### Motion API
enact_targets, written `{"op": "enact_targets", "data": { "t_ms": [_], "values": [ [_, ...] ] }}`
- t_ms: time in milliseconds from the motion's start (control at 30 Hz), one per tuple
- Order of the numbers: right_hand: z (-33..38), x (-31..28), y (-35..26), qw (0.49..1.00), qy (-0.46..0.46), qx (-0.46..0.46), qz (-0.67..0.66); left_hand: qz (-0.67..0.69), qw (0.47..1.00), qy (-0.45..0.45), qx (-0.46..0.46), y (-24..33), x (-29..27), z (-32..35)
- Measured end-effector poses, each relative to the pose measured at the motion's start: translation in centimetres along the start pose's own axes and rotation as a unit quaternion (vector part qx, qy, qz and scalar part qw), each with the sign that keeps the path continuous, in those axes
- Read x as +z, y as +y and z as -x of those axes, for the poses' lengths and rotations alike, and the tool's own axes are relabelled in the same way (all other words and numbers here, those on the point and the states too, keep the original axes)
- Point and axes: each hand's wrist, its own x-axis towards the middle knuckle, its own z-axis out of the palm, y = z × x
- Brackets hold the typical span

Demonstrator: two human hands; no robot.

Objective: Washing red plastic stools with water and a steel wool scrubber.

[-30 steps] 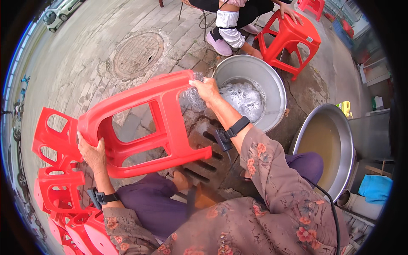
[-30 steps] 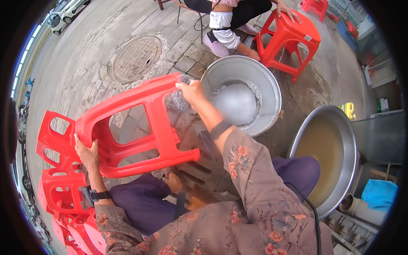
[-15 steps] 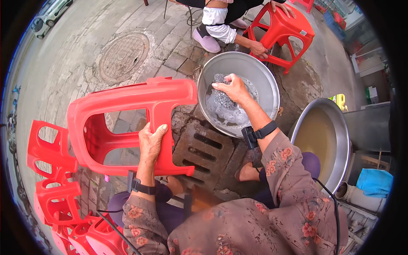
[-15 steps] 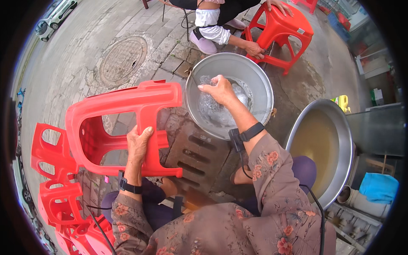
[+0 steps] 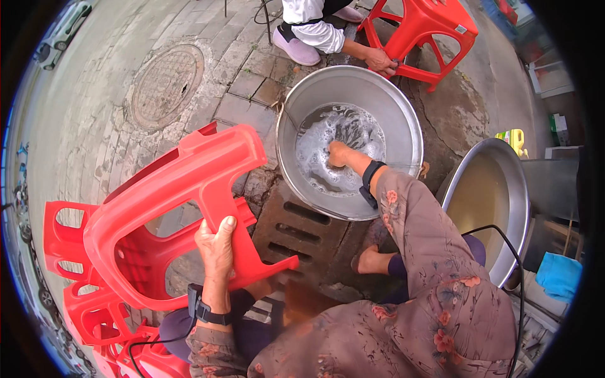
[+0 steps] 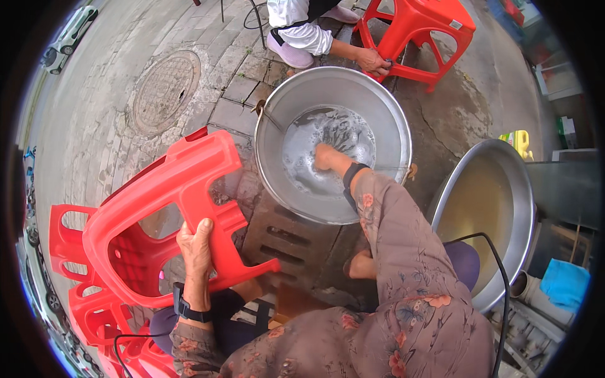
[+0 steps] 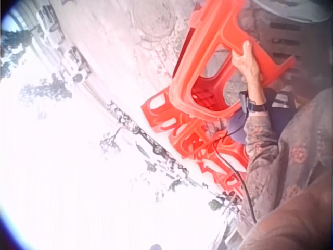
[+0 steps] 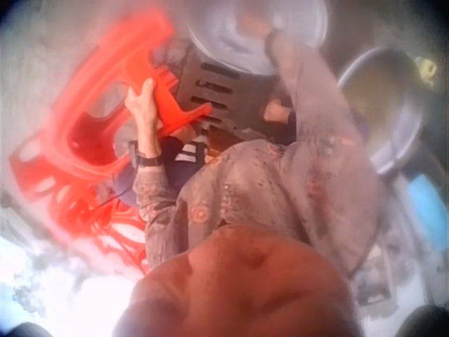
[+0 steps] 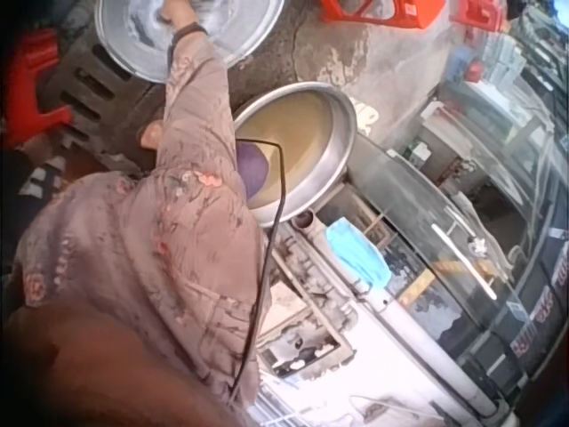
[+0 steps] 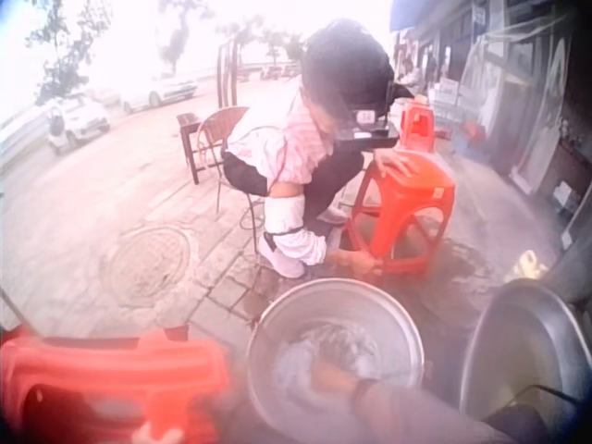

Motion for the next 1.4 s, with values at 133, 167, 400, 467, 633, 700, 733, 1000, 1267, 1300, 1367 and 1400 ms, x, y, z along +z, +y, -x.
{"op": "enact_targets", "data": {
  "t_ms": [133,167,400,467,633,700,733,1000,1267,1300,1367,1400],
  "values": [
    [5.5,-6.2,-1.3,0.830,0.055,-0.124,-0.541,0.008,1.000,0.007,-0.028,0.6,-0.2,0.1],
    [7.5,-8.1,-2.6,0.766,0.090,-0.138,-0.621,0.001,1.000,-0.003,-0.018,0.6,0.0,0.1],
    [14.6,-11.8,-17.4,0.790,0.462,-0.319,-0.246,-0.026,0.999,-0.031,0.029,-0.5,1.1,1.6],
    [13.2,-11.6,-17.4,0.840,0.433,-0.257,-0.204,-0.026,0.999,-0.042,0.011,-1.2,1.0,2.3],
    [10.3,-13.6,-16.3,0.878,0.411,-0.166,-0.183,-0.109,0.989,-0.092,0.024,-1.6,0.7,4.5],
    [12.4,-11.8,-16.1,0.861,0.420,-0.216,-0.188,-0.123,0.987,-0.095,0.048,-1.5,0.2,5.0],
    [14.4,-10.9,-15.7,0.868,0.406,-0.210,-0.194,-0.120,0.987,-0.098,0.033,-1.8,-0.2,5.0],
    [16.3,-9.2,-13.1,0.940,0.285,-0.132,-0.134,-0.124,0.978,-0.166,0.001,-2.8,0.8,5.5],
    [18.4,-7.3,-10.1,0.912,0.336,-0.163,-0.169,-0.139,0.976,-0.168,-0.002,-3.1,1.9,5.7],
    [19.5,-6.7,-10.0,0.913,0.334,-0.162,-0.169,-0.151,0.974,-0.168,0.002,-3.2,1.9,5.5],
    [21.8,-5.7,-9.9,0.929,0.309,-0.150,-0.137,-0.129,0.977,-0.168,0.017,-3.5,1.9,5.4],
    [22.5,-5.5,-9.7,0.945,0.250,-0.152,-0.149,-0.125,0.978,-0.166,0.010,-3.5,2.0,5.1]
  ]
}}
